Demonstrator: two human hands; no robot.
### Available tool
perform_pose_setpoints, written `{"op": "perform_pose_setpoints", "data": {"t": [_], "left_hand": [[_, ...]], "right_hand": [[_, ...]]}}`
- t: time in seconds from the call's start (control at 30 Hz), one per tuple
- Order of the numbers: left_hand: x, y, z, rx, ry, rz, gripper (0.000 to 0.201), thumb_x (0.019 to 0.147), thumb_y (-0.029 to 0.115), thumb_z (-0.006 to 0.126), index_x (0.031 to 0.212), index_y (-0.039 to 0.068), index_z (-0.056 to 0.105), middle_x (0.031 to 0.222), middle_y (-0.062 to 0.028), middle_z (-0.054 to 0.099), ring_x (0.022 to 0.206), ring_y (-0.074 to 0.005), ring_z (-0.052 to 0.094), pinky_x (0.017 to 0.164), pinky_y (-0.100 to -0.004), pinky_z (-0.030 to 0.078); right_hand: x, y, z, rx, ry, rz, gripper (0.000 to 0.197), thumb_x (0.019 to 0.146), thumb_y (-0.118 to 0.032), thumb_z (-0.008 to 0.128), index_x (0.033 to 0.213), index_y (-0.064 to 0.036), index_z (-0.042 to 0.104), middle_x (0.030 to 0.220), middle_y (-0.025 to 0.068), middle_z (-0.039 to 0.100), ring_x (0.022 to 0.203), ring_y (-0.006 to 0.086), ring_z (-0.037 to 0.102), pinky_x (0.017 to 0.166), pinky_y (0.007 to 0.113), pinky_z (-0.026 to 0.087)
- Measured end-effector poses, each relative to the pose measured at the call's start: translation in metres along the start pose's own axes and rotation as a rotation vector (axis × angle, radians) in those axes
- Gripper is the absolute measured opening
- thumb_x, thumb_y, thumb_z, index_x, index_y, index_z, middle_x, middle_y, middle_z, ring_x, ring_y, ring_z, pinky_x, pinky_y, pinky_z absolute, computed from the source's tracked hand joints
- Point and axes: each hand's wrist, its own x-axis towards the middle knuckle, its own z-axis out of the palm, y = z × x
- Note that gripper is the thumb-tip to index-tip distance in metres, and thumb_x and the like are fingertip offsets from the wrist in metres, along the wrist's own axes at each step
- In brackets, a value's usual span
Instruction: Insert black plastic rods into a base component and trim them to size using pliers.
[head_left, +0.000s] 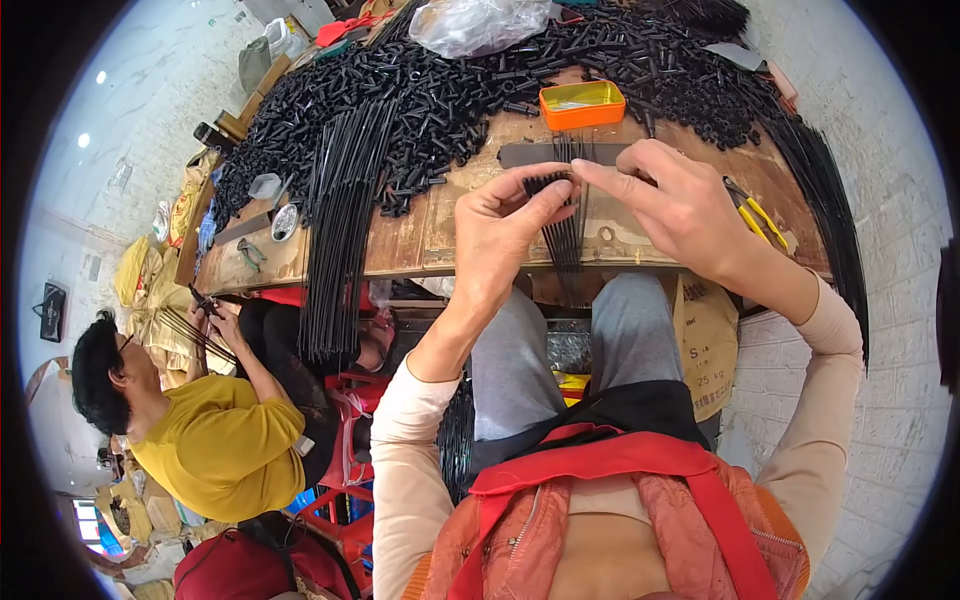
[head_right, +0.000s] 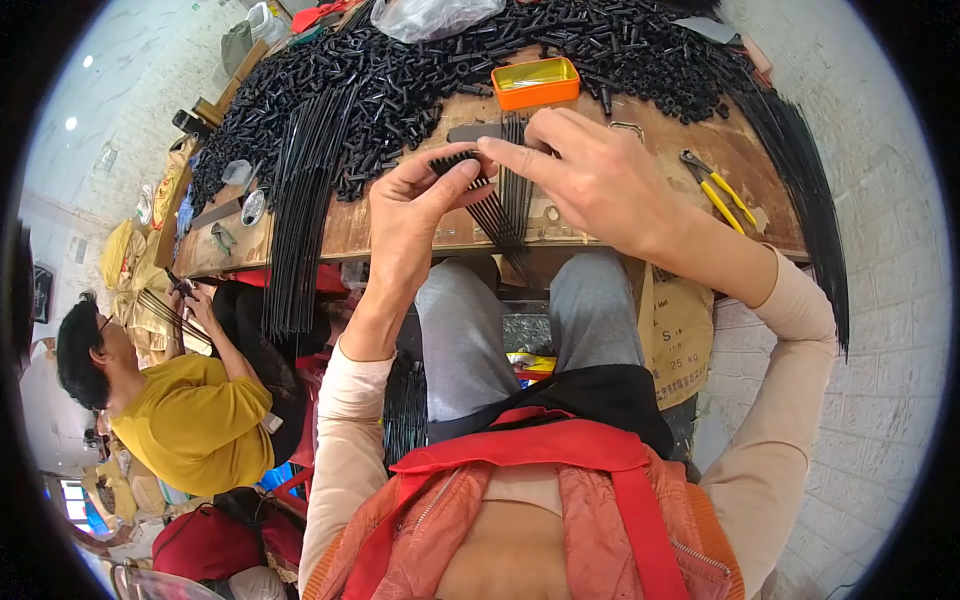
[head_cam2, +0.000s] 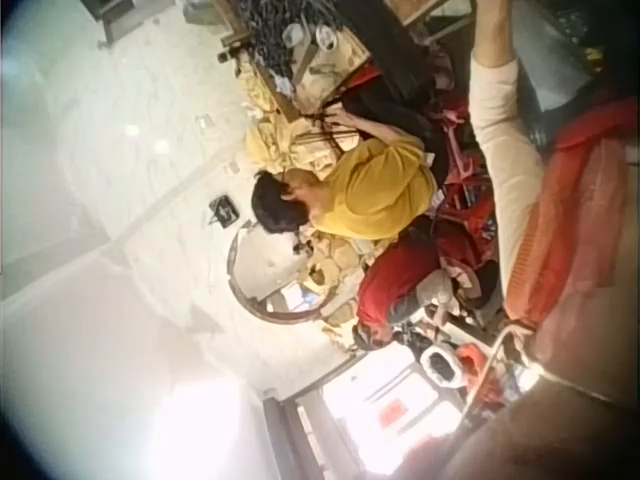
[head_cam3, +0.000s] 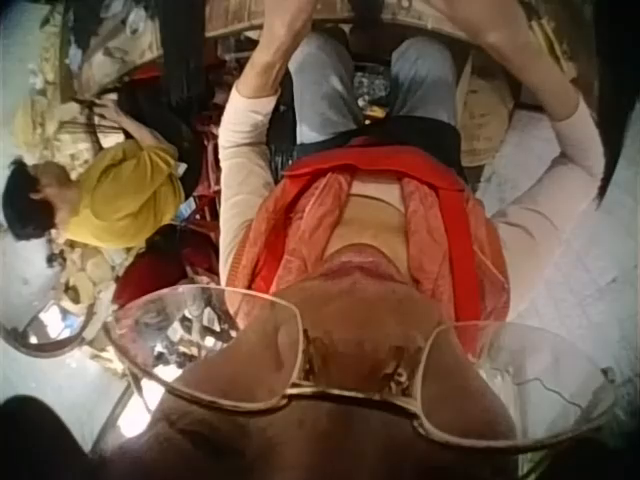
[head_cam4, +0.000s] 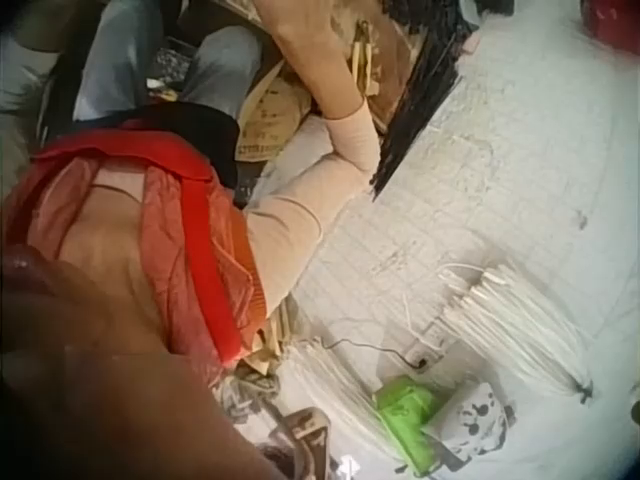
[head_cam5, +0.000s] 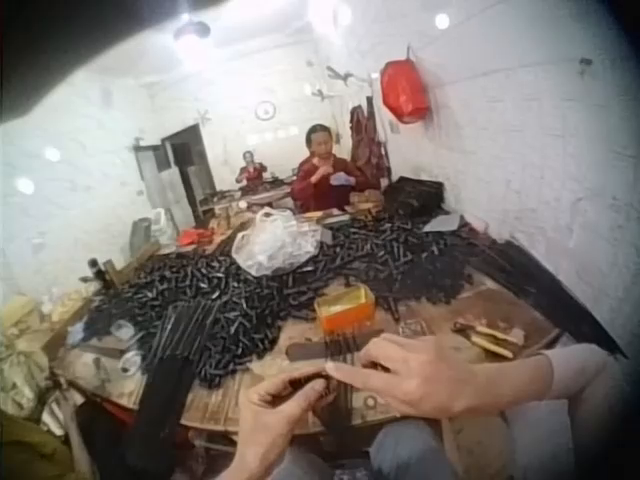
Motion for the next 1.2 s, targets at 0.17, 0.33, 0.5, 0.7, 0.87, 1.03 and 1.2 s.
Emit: {"op": "perform_pose_setpoints", "data": {"t": [0.17,0.33,0.5,0.7,0.87,1.03,1.2], "left_hand": [[0.000,0.002,0.000,-0.001,0.005,-0.012,0.022,0.089,0.002,0.065,0.110,-0.005,0.066,0.099,-0.0125,0.070,0.090,-0.0150,0.068,0.082,-0.0265,0.058],[0.001,-0.001,-0.001,0.008,-0.075,-0.056,0.024,0.088,0.001,0.066,0.112,-0.006,0.066,0.101,-0.0135,0.070,0.092,-0.0158,0.068,0.082,-0.0260,0.057],[-0.001,-0.001,-0.001,0.018,-0.048,-0.040,0.025,0.089,0.000,0.065,0.113,-0.006,0.065,0.101,-0.0149,0.070,0.092,-0.0185,0.068,0.083,-0.0293,0.058],[-0.002,0.000,-0.002,0.002,-0.047,-0.022,0.024,0.089,0.000,0.063,0.113,-0.006,0.065,0.102,-0.0163,0.069,0.093,-0.0216,0.068,0.084,-0.0326,0.059],[-0.003,-0.001,-0.003,0.035,-0.075,-0.018,0.024,0.090,-0.001,0.063,0.113,-0.006,0.065,0.102,-0.0162,0.069,0.095,-0.0217,0.068,0.084,-0.0328,0.059],[-0.001,-0.021,-0.020,0.246,-0.220,-0.200,0.030,0.083,0.009,0.074,0.109,-0.003,0.068,0.097,-0.0114,0.072,0.088,-0.0160,0.068,0.077,-0.0292,0.057],[-0.005,-0.100,-0.050,1.406,-0.355,0.463,0.084,0.060,0.032,0.082,0.135,0.011,0.050,0.150,-0.0178,0.034,0.137,-0.0357,0.033,0.113,-0.0465,0.029]], "right_hand": [[0.005,0.005,-0.002,-0.137,0.049,-0.190,0.049,0.069,0.000,0.064,0.118,-0.0030,0.064,0.087,0.0086,0.056,0.072,0.0232,0.058,0.060,0.033,0.050],[0.012,0.006,-0.003,-0.027,0.061,-0.199,0.043,0.068,-0.002,0.066,0.112,-0.0017,0.065,0.089,0.0097,0.058,0.074,0.0238,0.059,0.060,0.033,0.050],[0.014,0.003,-0.001,-0.001,0.085,-0.216,0.038,0.069,-0.002,0.068,0.107,-0.0009,0.065,0.091,0.0104,0.058,0.076,0.0251,0.060,0.062,0.034,0.050],[-0.006,0.007,-0.018,-0.042,0.024,-0.064,0.034,0.072,0.001,0.067,0.106,-0.0007,0.065,0.094,0.0115,0.059,0.080,0.0268,0.060,0.066,0.034,0.050],[0.005,0.005,-0.014,0.108,-0.004,-0.088,0.032,0.075,0.002,0.067,0.107,-0.0008,0.065,0.094,0.0122,0.060,0.082,0.0273,0.061,0.069,0.034,0.051],[0.012,0.013,-0.005,0.229,0.061,-0.005,0.028,0.082,-0.001,0.066,0.110,-0.0017,0.065,0.097,0.0131,0.064,0.085,0.0272,0.064,0.071,0.032,0.051],[-0.014,0.080,0.026,0.194,-0.009,0.302,0.020,0.089,-0.009,0.062,0.107,-0.0006,0.066,0.094,0.0139,0.067,0.083,0.0274,0.065,0.071,0.032,0.051]]}}
